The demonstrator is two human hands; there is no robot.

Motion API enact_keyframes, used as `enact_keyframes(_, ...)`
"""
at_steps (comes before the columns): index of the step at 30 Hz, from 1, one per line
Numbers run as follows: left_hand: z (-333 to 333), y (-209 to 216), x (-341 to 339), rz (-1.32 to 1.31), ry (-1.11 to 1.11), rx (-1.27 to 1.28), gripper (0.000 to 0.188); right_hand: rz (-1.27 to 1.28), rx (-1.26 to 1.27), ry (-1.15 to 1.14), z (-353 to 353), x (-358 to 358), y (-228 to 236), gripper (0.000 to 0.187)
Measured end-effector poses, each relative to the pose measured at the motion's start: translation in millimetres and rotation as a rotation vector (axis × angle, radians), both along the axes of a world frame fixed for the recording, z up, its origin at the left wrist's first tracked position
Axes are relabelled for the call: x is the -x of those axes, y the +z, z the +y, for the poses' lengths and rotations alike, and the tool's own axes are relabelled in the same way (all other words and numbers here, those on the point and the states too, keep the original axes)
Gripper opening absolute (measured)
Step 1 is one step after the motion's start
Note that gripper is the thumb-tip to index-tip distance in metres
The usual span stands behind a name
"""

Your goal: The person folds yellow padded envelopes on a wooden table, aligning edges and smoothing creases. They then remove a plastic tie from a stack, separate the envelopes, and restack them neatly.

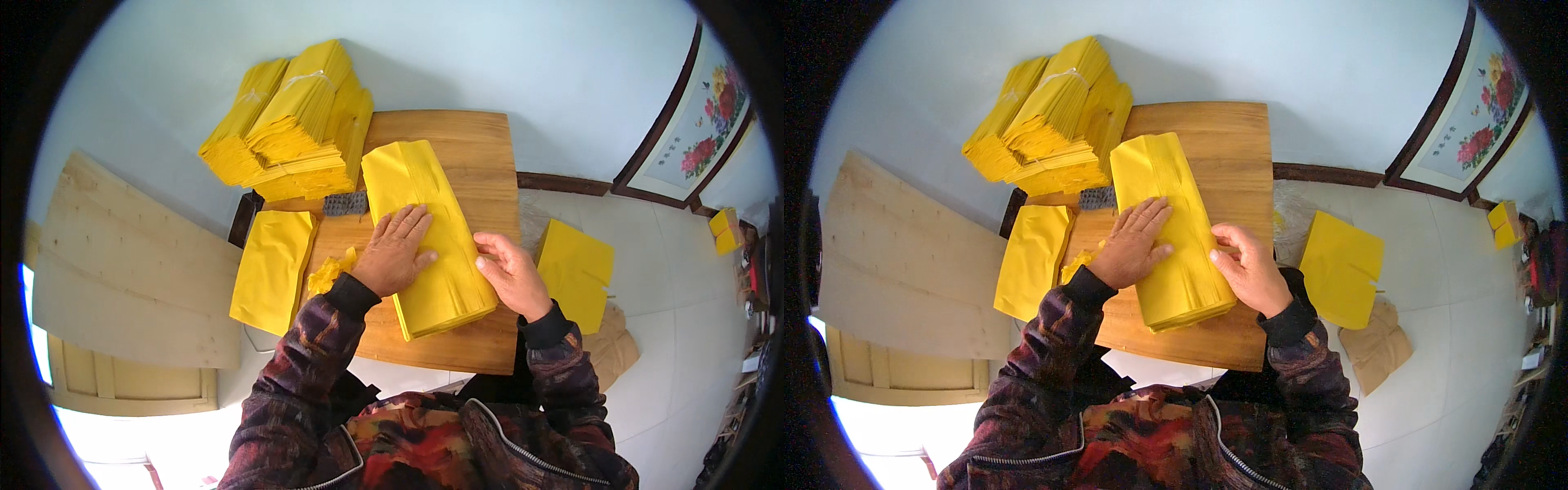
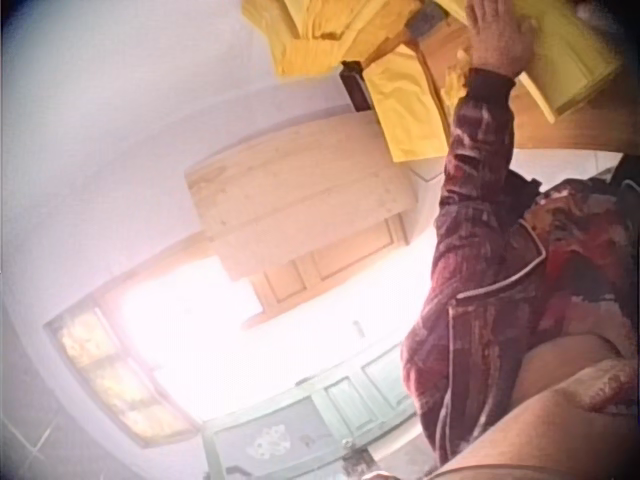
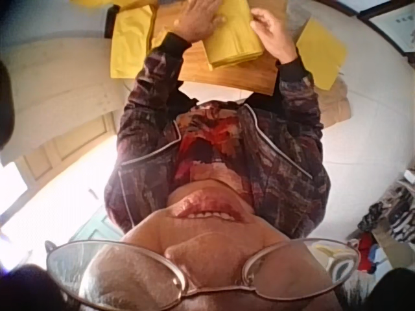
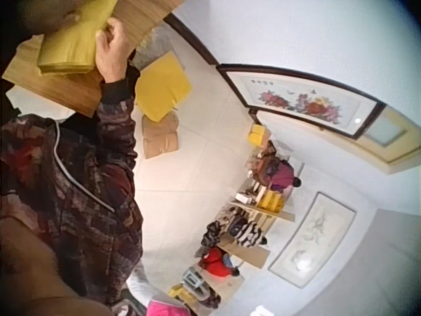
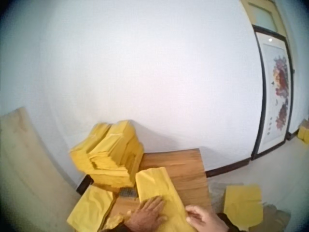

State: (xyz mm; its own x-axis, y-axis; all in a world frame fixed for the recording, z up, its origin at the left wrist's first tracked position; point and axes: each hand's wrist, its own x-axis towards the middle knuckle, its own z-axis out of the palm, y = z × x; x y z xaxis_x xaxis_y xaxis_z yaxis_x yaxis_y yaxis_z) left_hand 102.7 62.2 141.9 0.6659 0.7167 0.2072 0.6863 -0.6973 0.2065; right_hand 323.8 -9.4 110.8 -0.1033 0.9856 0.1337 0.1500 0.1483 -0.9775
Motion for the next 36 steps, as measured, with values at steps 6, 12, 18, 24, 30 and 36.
enact_keyframes(6, -6, -17, 26, -0.297, 0.133, -0.089, 0.051, -0.015, 0.043, -0.023, 12, 6, -6, 0.042)
enact_keyframes(12, -19, -43, 47, -1.092, 0.452, 0.634, 0.03, -0.153, 0.114, -0.027, 36, 2, -12, 0.045)
enact_keyframes(18, -20, -41, 38, -1.207, 0.433, 0.835, 0.026, -0.265, 0.108, -0.02, 51, 5, -9, 0.034)
enact_keyframes(24, -12, -25, 37, -1.148, 0.562, 0.974, 0.023, -0.303, 0.075, -0.074, 50, 15, 0, 0.025)
enact_keyframes(30, -3, -24, 33, -1.145, 0.56, 0.967, 0.022, -0.408, 0.076, -0.155, 51, 26, 14, 0.017)
enact_keyframes(36, 1, -9, 22, -1.133, 0.451, 0.71, 0.019, -0.39, 0.009, -0.142, 53, 29, 21, 0.016)
